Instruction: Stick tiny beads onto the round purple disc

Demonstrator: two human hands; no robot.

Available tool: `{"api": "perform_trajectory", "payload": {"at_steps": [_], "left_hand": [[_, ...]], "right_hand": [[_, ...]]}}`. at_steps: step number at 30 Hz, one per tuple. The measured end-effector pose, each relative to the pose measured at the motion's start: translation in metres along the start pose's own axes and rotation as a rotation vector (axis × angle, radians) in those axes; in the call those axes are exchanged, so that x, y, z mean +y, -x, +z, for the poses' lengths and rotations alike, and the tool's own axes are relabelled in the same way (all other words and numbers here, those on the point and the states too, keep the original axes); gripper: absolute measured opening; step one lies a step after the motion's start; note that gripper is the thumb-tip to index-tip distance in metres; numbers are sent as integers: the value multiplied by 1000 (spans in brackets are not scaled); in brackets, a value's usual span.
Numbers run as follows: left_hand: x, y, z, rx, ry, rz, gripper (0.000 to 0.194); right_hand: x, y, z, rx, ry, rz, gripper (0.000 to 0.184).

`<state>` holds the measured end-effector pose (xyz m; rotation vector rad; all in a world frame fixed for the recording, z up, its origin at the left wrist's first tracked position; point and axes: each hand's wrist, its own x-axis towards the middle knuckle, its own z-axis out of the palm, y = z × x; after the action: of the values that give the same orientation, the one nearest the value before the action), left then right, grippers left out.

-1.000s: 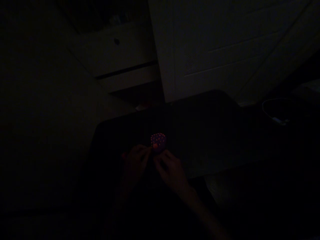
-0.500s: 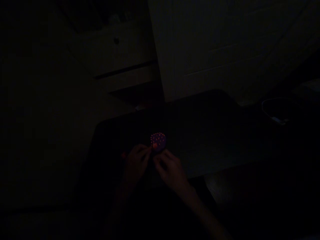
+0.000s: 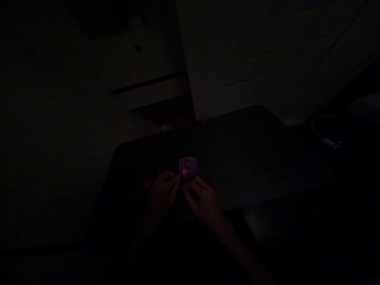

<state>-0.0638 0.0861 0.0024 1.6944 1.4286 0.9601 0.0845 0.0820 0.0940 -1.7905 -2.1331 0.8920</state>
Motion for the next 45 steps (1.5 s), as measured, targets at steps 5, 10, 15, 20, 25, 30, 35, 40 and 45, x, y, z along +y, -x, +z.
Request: {"api": "perform_trajectory", "payload": {"at_steps": [5, 10, 15, 20, 25, 30, 35, 40, 45], "left_hand": [[-2, 4, 1, 70, 5, -19, 32], [-15, 19, -16, 169, 76, -104, 21], [-26, 42, -31, 135, 86, -27, 15], [-21, 49, -22, 111, 117, 26, 11], [-22, 47, -16, 108, 100, 103, 14], [-16, 39, -21, 112, 117, 24, 10], [-6, 17, -18, 166, 135, -64, 5], [0, -2, -3, 151, 140, -42, 7], [-3, -5, 8, 161, 134, 24, 6]], "right_hand": [[0, -1, -1, 3, 1, -18, 12], [2, 0, 1, 22, -2, -22, 12], [2, 1, 1, 30, -2, -18, 10], [2, 1, 0, 26, 1, -27, 11], [1, 0, 1, 30, 1, -25, 10], [0, 0, 1, 38, 3, -30, 11], [-1, 0, 0, 27, 16, -15, 11], [0, 0, 0, 28, -1, -22, 10], [1, -1, 1, 22, -9, -16, 10]]}}
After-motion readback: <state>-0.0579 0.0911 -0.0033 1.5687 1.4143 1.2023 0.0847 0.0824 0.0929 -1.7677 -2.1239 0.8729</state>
